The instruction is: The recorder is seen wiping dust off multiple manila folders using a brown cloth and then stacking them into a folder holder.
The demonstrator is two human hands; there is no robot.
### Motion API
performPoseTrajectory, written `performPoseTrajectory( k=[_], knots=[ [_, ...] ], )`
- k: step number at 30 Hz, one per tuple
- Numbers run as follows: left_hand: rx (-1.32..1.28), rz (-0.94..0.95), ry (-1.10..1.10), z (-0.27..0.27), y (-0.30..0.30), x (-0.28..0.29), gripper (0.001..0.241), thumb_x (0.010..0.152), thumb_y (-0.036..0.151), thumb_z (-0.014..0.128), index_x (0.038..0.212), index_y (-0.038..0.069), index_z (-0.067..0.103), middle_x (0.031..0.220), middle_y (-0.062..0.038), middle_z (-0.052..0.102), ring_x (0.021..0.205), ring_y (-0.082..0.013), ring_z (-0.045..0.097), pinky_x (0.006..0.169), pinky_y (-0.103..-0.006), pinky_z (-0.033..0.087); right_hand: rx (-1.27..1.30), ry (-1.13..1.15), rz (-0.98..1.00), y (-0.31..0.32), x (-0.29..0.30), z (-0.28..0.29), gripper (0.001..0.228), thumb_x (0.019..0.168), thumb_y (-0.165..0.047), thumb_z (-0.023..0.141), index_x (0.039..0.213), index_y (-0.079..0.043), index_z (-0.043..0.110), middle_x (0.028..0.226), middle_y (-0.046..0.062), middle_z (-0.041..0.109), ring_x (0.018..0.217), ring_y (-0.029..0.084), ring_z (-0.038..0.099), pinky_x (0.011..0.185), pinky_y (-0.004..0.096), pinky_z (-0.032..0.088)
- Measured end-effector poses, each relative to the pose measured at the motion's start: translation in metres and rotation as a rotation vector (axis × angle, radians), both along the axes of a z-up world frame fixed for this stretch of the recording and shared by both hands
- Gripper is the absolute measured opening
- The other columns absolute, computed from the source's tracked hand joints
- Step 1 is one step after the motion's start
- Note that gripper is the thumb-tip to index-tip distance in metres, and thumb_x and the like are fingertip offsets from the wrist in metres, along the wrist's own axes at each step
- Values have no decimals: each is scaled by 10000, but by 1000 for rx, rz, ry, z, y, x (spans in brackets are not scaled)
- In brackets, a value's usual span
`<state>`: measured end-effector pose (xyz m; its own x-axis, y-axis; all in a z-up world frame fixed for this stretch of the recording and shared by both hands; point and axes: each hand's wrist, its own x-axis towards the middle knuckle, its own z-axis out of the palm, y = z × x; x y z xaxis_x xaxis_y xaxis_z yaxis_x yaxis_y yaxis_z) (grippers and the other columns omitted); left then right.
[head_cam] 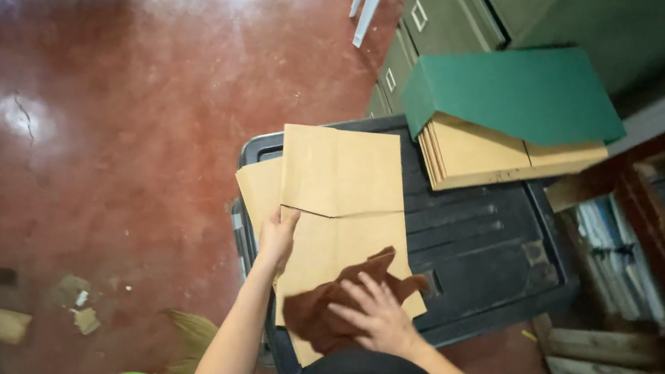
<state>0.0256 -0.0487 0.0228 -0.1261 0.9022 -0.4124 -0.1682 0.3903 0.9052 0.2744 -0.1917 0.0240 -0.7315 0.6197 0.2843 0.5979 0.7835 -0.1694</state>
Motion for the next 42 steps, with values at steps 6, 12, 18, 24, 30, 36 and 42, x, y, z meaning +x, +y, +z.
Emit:
performPoseTrajectory(
  k=[6,12,18,24,30,36,42],
  knots=[
    [169,164,-49,10,-17,-3,339,924,181,672,1215,7,673,1211,-142,741,1074,-216,702,922,-345,576,-7,-9,-307,18,51,-18,624,965,-405,670,1548,-297,477,1640,111,357,1498,451,292,1110,642,376],
    [441,437,50,86,-51,14,210,991,226,660,1134,72,675,1102,-88,752,983,-157,694,882,-325,583,-397,101,-842,25,90,-10,612,1018,-567,414,1594,-363,365,1690,64,233,1550,401,150,1145,640,207],
    [429,536,-180,144,-73,90,153,992,204,690,1099,202,581,934,21,725,573,-7,558,365,-213,362,-534,550,-575,17,55,86,954,871,-769,438,1550,-103,368,1577,191,447,1406,347,470,1130,567,396],
    [321,8,-52,131,-102,187,319,861,263,772,707,-14,807,733,-108,804,684,-136,713,705,-321,603,-1263,2054,-25,26,111,90,591,974,-413,596,1375,21,588,1290,281,670,1173,426,667,1074,554,506],
    [-104,250,-487,129,-87,233,613,807,95,704,1402,17,576,1301,-181,685,1106,-343,667,862,-535,592,-1018,2248,-615,24,239,29,532,964,-154,571,1493,-143,512,1450,87,613,1249,254,610,935,417,549],
    [-376,180,-454,59,-74,273,569,800,96,765,1343,-12,633,1255,-170,735,1010,-336,695,861,-436,570,-1035,2215,-932,9,305,-44,431,993,-230,567,1415,-138,572,1349,149,656,1167,304,635,911,427,522],
    [-386,145,-447,58,-44,295,518,844,70,731,1339,42,579,1306,-147,702,1024,-292,686,937,-435,566,-983,2222,-910,51,347,-72,432,960,-164,613,1388,-215,580,1333,59,671,1144,229,647,883,432,544]
  ],
)
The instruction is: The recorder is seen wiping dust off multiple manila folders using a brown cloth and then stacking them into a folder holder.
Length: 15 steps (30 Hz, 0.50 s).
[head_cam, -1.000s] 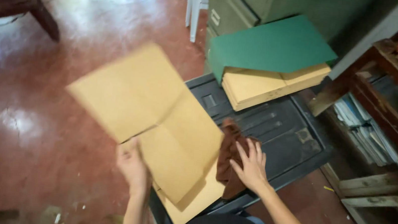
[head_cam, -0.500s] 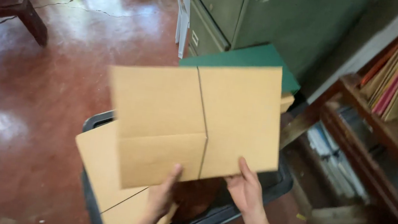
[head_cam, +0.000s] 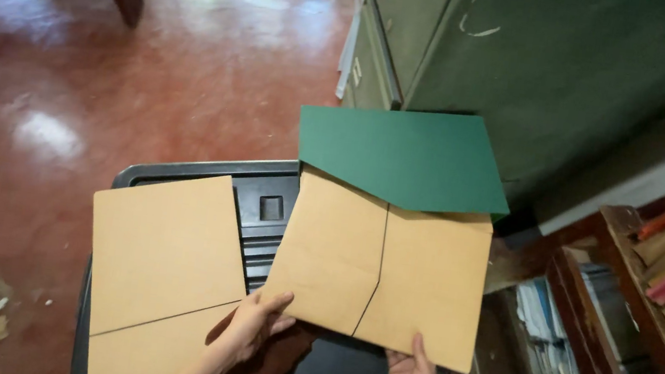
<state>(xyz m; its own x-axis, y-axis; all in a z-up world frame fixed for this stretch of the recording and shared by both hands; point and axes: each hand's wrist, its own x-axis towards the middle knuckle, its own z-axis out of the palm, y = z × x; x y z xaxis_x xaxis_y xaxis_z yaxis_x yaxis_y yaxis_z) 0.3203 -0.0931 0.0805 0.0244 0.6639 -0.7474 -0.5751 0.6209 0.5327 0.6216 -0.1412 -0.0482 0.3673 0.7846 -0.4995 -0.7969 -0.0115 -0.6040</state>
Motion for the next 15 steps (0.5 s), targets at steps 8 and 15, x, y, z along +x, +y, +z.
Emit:
performPoseTrajectory(
  k=[8,15],
  knots=[
    [576,-334,552,-31,51,17,862,807,179,803,1510,57,320,1499,-166,563,1352,-255,600,1114,-392,517,149,-522,-232,124,26,30,724,965,-321,640,1556,-172,250,1616,102,414,1398,235,496,1173,421,421],
    [849,-264,1167,-39,88,45,876,827,380,866,1423,-45,385,1612,-360,202,1449,-562,281,1182,-618,323,52,-697,-353,234,11,36,787,1213,-379,557,1645,-212,-80,1714,237,-77,1617,404,34,1350,537,82]
  ],
)
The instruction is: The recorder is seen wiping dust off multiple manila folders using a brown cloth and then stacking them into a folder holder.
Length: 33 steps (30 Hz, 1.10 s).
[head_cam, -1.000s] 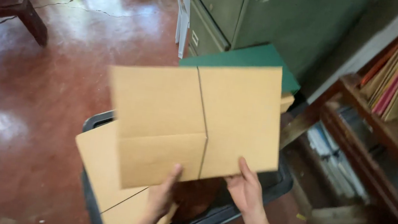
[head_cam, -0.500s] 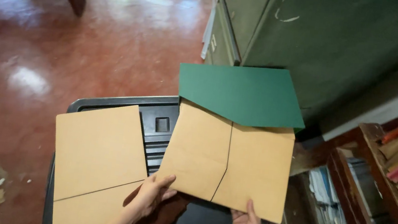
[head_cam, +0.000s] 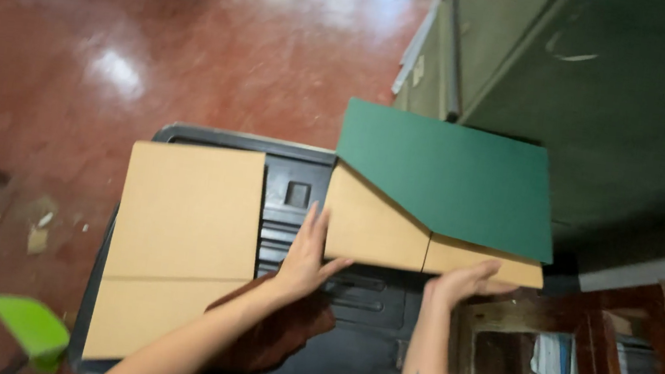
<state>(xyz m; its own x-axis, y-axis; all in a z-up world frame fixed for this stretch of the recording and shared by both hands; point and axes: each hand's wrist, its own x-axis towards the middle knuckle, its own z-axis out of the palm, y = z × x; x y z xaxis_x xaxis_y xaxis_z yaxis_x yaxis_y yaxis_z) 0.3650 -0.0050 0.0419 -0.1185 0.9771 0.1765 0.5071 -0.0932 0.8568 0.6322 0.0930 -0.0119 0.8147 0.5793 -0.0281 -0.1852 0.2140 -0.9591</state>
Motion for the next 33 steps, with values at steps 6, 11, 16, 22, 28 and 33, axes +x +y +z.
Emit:
performPoseTrajectory(
  k=[6,11,16,22,28,33],
  knots=[
    [85,70,390,-27,38,-18,840,913,370,735,1555,-28,368,1589,-269,386,1397,-559,400,1079,-658,414,-218,-526,-239,37,-1,-53,705,1212,-217,498,1638,-7,-23,1612,456,11,1541,601,31,1276,717,72],
    [149,37,439,-74,53,-73,951,873,645,720,1564,74,402,1509,-224,529,1407,-413,505,1171,-547,383,-195,-687,273,-59,-37,-32,871,1203,-322,674,1640,-7,-10,1616,362,17,1558,516,27,1290,649,36],
    [108,438,462,-74,-11,-191,641,912,410,755,1411,42,596,1382,-225,604,1334,-417,541,1137,-518,391,90,-1164,1113,-185,-136,-19,1112,706,-291,841,1622,-181,220,1661,260,59,1499,540,104,1139,728,146],
    [-267,784,662,-77,-120,-285,826,774,439,854,1394,-27,571,1380,-242,528,1194,-481,563,983,-588,504,244,-1489,1107,-192,-151,-50,628,675,-235,838,1284,-281,691,1548,135,456,1343,427,468,1039,614,366],
    [-294,778,470,-82,-145,-286,707,810,525,832,1326,83,638,1141,-120,574,1031,-413,609,816,-533,581,-125,-669,1112,-142,-140,-41,410,937,-38,709,1340,-24,634,1319,232,603,1232,350,541,1073,479,439],
    [-221,748,511,-72,-122,-292,720,726,456,880,1275,55,640,1118,-135,558,975,-393,612,714,-541,608,37,-907,1210,-167,-263,79,504,857,-188,832,1327,-145,657,1194,141,682,1171,337,652,1006,450,498]
  ],
)
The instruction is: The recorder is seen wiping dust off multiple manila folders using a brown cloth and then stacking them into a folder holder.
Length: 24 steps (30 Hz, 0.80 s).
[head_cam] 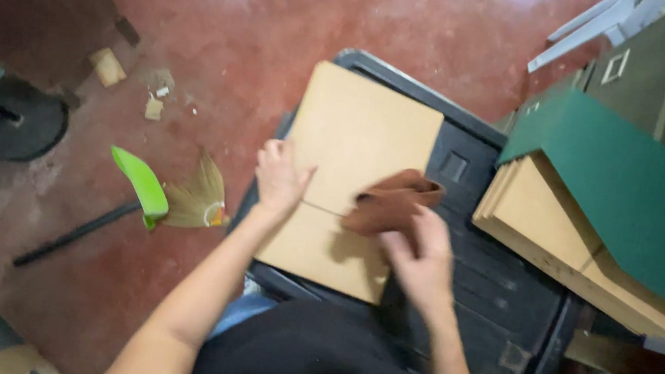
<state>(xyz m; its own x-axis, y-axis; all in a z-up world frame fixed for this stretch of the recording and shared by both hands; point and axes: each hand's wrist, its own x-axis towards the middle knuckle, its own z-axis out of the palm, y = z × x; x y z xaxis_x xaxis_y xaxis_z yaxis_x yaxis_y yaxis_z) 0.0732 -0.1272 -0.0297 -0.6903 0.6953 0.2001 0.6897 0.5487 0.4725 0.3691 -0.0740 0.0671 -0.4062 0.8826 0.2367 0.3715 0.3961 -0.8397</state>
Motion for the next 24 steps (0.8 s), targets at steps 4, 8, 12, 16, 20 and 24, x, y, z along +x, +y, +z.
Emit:
performPoseTrajectory(
  k=[4,8,12,16,20,24],
  knots=[
    [140,-67,186,-39,19,-11,600,861,396,706,1342,64,570,1207,-145,550,1008,-375,610,760,-489,575,325,-727,251,-28,-96,-2,806,824,-776,616,1435,-258,530,1594,203,328,1454,563,252,1107,699,294],
    [240,-111,290,-25,11,-8,516,1106,349,291,1455,31,499,1337,-177,577,1124,-359,594,884,-444,500,553,-899,312,16,-134,-52,805,779,-686,719,1501,-408,495,1670,139,296,1456,592,268,1030,816,320],
    [188,-132,141,-19,8,-8,556,993,353,519,1457,50,494,1387,-151,550,1192,-332,570,899,-431,487,640,-879,2,110,-141,-84,670,808,-635,705,1432,-422,593,1568,16,445,1437,506,319,963,772,412],
    [238,-141,99,-10,6,-9,530,1025,315,482,1469,25,470,1451,-179,503,1234,-342,540,937,-428,452,662,-918,-538,118,-183,-55,568,1008,-702,537,1418,-310,580,1447,139,441,1221,489,474,721,619,507],
    [178,-171,67,-43,9,-8,535,1040,358,481,1456,22,449,1413,-187,502,1283,-347,515,981,-431,434,731,-678,-194,64,-258,-41,473,772,-674,725,1159,-401,733,1296,185,548,1241,532,489,776,648,506],
    [207,-147,-26,-45,13,-10,546,937,211,538,1438,11,454,1398,-206,485,1268,-379,514,957,-451,437,584,-774,-64,72,-265,-71,601,892,-612,595,1475,-526,477,1660,-36,336,1491,499,262,1020,774,342]
  ],
)
